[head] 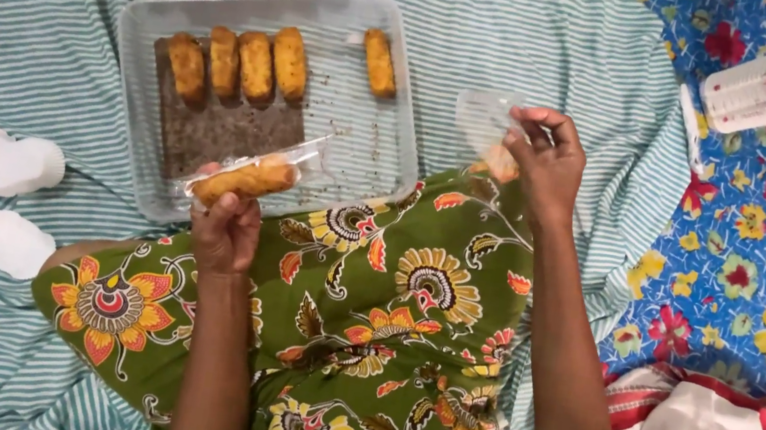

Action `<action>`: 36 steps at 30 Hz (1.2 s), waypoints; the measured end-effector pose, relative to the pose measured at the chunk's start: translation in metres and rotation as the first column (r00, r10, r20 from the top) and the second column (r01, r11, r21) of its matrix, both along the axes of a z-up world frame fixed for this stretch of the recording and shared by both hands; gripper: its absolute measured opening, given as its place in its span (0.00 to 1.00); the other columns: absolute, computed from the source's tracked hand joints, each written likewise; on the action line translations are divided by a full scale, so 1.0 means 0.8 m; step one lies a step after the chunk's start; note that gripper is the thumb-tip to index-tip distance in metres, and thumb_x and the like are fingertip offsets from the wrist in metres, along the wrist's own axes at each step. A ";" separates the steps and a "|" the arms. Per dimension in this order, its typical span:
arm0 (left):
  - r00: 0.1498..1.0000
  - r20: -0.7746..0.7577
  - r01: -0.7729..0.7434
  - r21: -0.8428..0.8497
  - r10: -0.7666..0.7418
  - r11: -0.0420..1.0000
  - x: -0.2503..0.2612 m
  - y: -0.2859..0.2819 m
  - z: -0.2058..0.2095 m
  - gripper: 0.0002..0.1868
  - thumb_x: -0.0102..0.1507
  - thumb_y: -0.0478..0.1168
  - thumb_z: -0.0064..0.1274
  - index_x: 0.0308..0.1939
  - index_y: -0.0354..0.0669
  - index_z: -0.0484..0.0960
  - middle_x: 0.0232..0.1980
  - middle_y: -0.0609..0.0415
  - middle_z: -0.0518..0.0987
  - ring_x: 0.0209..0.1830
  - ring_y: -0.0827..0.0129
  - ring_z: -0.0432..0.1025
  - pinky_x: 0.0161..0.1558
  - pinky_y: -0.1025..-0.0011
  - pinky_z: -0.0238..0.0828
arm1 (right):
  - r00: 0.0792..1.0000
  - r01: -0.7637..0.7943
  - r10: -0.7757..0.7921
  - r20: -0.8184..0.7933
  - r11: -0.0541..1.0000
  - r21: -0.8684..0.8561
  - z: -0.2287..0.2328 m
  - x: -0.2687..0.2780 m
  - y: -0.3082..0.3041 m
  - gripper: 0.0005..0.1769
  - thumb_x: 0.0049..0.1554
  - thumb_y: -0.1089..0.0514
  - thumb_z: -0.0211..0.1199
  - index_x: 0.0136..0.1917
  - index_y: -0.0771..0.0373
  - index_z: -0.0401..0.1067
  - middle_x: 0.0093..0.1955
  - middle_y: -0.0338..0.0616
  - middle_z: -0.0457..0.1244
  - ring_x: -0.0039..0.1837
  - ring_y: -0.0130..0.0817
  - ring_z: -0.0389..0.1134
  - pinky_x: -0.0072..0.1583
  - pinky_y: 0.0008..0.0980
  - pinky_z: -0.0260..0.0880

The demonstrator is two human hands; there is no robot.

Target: Packing individual pastries into plastic sleeves from a tray while sitting on the floor.

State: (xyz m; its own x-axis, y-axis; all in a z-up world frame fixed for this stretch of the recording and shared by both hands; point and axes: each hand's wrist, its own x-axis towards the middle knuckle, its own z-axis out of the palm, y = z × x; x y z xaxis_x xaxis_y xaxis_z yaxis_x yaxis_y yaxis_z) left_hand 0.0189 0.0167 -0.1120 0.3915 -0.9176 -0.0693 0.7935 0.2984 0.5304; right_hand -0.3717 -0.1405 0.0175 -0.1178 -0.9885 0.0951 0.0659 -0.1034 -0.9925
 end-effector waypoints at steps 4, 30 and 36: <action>1.000 0.016 -0.003 0.018 0.003 1.000 -0.004 -0.003 0.009 0.26 0.62 0.28 0.55 0.65 0.48 0.75 0.51 0.55 0.82 0.28 0.82 0.65 0.29 0.87 0.66 | 0.998 0.016 -0.012 0.058 0.997 -0.070 -0.026 -0.001 -0.053 0.22 0.53 0.77 0.67 0.58 0.64 0.68 0.58 0.43 0.61 0.68 0.41 0.67 0.65 0.34 0.73; 0.999 0.049 0.010 0.136 -0.016 0.991 -0.001 -0.001 -0.010 0.27 0.59 0.28 0.57 0.63 0.48 0.75 0.48 0.51 0.82 0.32 0.74 0.75 0.24 0.86 0.65 | 0.905 0.067 0.070 -0.419 0.950 0.304 -0.116 -0.164 -0.072 0.13 0.63 0.59 0.62 0.61 0.55 0.74 0.60 0.46 0.67 0.58 0.35 0.71 0.56 0.33 0.75; 0.999 0.039 0.003 0.115 -0.007 0.993 0.002 -0.006 -0.014 0.27 0.59 0.25 0.56 0.62 0.45 0.77 0.49 0.50 0.83 0.38 0.68 0.79 0.31 0.84 0.73 | 0.565 -0.284 0.399 -0.722 0.916 0.284 -0.089 -0.209 0.054 0.38 0.49 0.66 0.71 0.72 0.63 0.66 0.70 0.62 0.60 0.74 0.63 0.57 0.71 0.57 0.58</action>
